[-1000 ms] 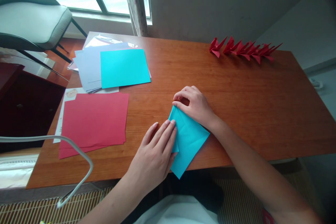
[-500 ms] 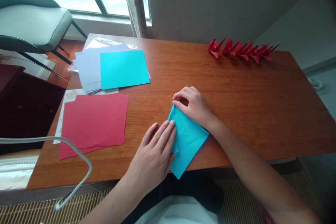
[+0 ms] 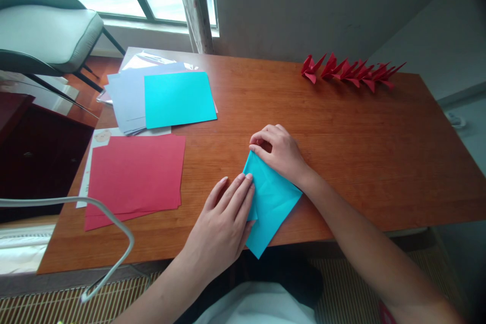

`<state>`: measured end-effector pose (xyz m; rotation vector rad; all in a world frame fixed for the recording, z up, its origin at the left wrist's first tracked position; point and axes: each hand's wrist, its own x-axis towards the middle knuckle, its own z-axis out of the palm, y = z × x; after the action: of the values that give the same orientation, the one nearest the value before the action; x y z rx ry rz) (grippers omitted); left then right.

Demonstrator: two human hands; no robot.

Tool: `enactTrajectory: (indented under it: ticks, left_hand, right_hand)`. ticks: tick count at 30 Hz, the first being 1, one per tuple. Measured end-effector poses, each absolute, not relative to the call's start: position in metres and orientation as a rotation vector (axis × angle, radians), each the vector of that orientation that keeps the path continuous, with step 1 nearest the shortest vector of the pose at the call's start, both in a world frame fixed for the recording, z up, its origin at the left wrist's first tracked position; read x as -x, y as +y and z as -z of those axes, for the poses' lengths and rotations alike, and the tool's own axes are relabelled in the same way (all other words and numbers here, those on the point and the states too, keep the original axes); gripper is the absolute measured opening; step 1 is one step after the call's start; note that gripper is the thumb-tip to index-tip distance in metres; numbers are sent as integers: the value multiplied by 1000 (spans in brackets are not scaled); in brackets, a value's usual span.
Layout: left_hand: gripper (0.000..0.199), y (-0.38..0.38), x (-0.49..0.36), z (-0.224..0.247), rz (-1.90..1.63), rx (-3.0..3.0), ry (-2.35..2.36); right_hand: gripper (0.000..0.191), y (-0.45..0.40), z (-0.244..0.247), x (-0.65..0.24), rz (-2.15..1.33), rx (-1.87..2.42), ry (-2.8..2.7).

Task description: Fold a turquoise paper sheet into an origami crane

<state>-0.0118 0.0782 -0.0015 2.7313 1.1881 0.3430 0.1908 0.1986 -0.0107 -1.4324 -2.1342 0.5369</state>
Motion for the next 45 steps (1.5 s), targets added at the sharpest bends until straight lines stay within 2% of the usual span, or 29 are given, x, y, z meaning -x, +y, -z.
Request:
enactTrajectory:
  ticks: [9, 16, 34, 38, 45]
  left_hand:
    - [53, 79, 12, 1, -362, -2726, 1186]
    - [53, 79, 11, 2, -366, -2725, 1189]
    - [53, 77, 10, 3, -343, -2764, 1242]
    - [53, 77, 10, 2, -355, -2768, 1236]
    - [53, 76, 10, 1, -325, -2755, 1233]
  right_hand:
    - [11, 193, 4, -190, -538, 1457, -2180]
    - [38, 184, 0, -189, -478, 1516, -2266]
    - [52, 182, -15, -178, -383, 1600, -2394]
    - [48, 182, -14, -178, -399, 1603, -2379]
    - [25, 190, -9, -184, -496, 1576, -2335]
